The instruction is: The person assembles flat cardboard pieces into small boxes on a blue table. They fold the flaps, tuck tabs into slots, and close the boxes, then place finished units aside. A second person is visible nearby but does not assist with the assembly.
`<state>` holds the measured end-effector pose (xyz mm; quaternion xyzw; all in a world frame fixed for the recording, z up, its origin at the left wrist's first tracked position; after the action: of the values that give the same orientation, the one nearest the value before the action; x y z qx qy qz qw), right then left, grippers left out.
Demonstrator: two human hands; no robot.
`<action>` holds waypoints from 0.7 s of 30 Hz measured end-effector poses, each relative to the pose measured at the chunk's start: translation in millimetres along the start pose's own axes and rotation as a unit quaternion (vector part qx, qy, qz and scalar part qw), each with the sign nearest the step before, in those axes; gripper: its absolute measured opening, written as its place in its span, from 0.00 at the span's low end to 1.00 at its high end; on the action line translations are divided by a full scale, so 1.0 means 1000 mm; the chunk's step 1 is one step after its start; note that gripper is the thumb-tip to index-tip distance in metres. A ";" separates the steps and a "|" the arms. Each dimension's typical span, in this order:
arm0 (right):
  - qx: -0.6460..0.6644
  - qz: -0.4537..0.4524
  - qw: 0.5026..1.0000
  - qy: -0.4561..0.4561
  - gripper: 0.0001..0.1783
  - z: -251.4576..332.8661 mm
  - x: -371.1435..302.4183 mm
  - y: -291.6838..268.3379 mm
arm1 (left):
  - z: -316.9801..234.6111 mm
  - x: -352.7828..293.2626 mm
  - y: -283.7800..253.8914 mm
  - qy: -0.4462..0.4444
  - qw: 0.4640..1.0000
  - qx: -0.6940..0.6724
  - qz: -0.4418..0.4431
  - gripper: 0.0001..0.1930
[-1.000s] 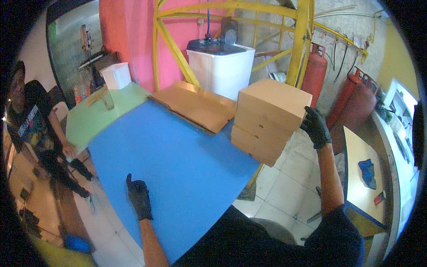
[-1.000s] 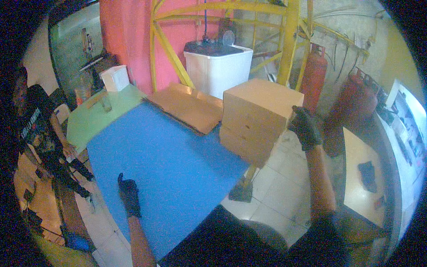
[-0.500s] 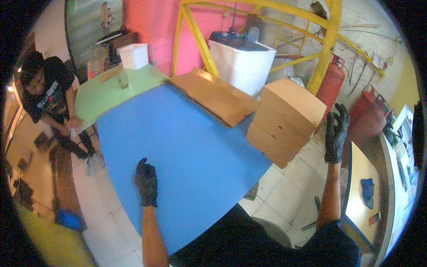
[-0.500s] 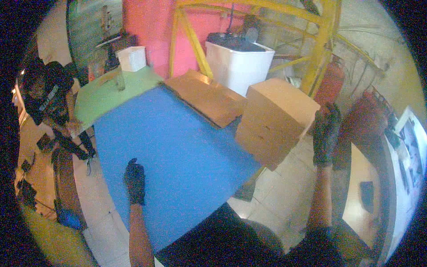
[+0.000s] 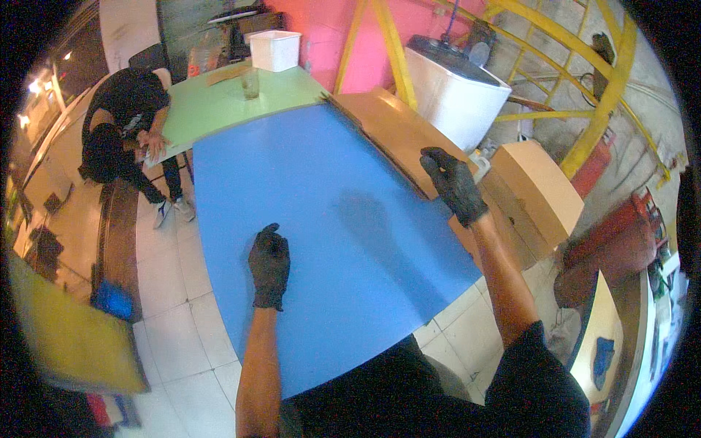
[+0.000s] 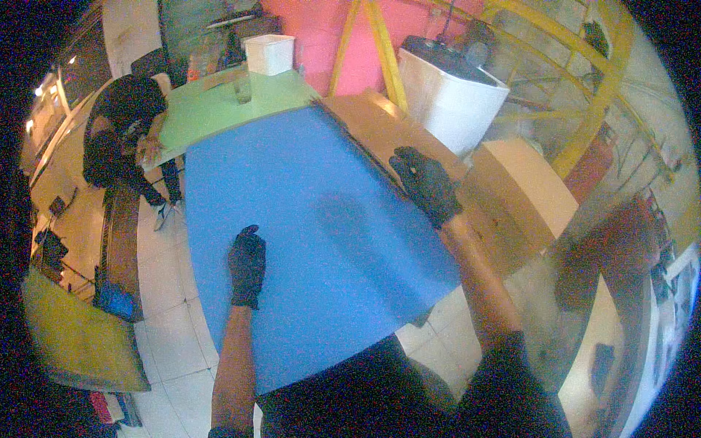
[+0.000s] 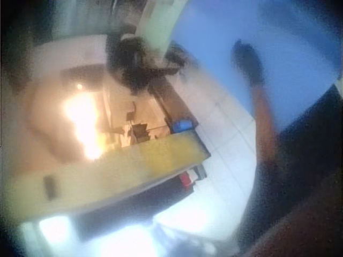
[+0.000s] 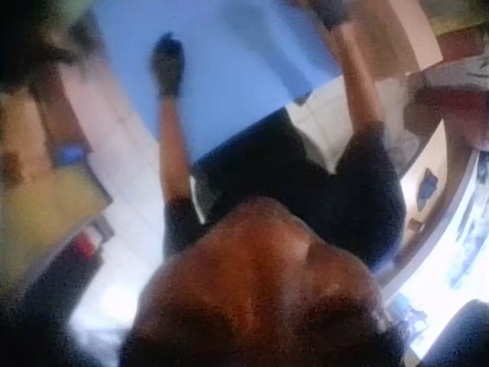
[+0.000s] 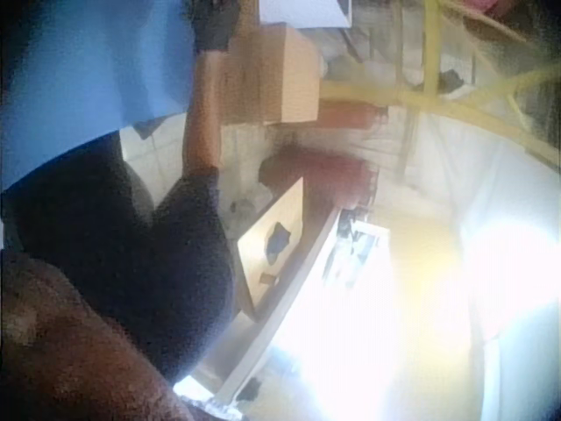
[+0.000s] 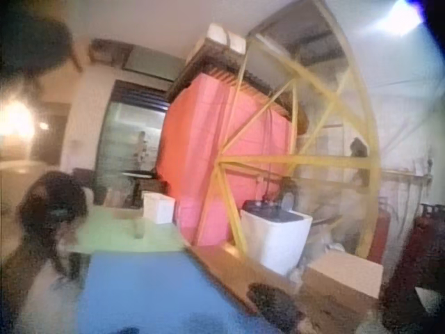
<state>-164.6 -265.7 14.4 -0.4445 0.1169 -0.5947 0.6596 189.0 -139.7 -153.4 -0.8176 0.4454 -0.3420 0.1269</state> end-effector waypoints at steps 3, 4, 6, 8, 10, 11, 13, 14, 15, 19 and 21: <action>-0.157 0.062 0.986 -0.006 0.33 -0.066 0.056 0.046 | 0.002 0.003 0.000 0.045 0.997 0.040 -0.052 0.14; -0.226 0.076 0.971 -0.002 0.35 -0.087 0.070 0.059 | 0.005 0.004 0.002 0.022 0.999 0.028 -0.041 0.15; -0.255 0.036 0.966 -0.036 0.31 -0.118 0.089 0.083 | 0.008 0.006 0.005 -0.015 1.000 0.022 -0.007 0.16; -0.284 0.056 0.957 -0.030 0.27 -0.144 0.102 0.095 | 0.006 0.006 0.003 -0.013 0.999 -0.018 -0.029 0.16; -0.316 0.132 0.940 0.014 0.23 -0.166 0.114 0.101 | 0.003 0.005 0.001 -0.013 0.999 -0.028 -0.036 0.17; -0.335 0.140 0.932 0.004 0.22 -0.174 0.119 0.104 | 0.003 0.005 0.002 -0.013 0.999 -0.020 -0.034 0.17; -0.370 0.143 0.918 -0.023 0.19 -0.187 0.127 0.106 | 0.000 0.005 0.002 -0.007 0.999 0.001 -0.034 0.17; -0.397 0.127 0.908 -0.038 0.18 -0.193 0.130 0.106 | 0.000 0.005 0.002 -0.001 0.999 0.013 -0.037 0.17; -0.410 0.110 0.903 -0.068 0.17 -0.198 0.133 0.105 | -0.001 0.006 0.002 0.008 0.999 0.024 -0.040 0.18; -0.341 0.039 0.934 -0.099 0.16 -0.222 0.142 0.098 | 0.001 0.007 0.005 0.006 0.999 0.020 -0.046 0.19; -0.379 0.048 0.921 -0.075 0.16 -0.232 0.148 0.089 | 0.002 0.007 0.006 0.006 0.999 0.017 -0.047 0.19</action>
<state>-222.8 -510.3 -128.7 -0.6990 0.3047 -0.4384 0.4759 188.9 -149.1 -155.1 -0.8332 0.4013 -0.3605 0.1217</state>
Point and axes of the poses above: each hand's wrist, its own x-axis towards the middle knuckle, its own y-axis out of the palm, z = x × y, the point moved 3 cm from there along x, towards the middle knuckle, and after that the axes turned 4 degrees about x, right-handed, at the moved point
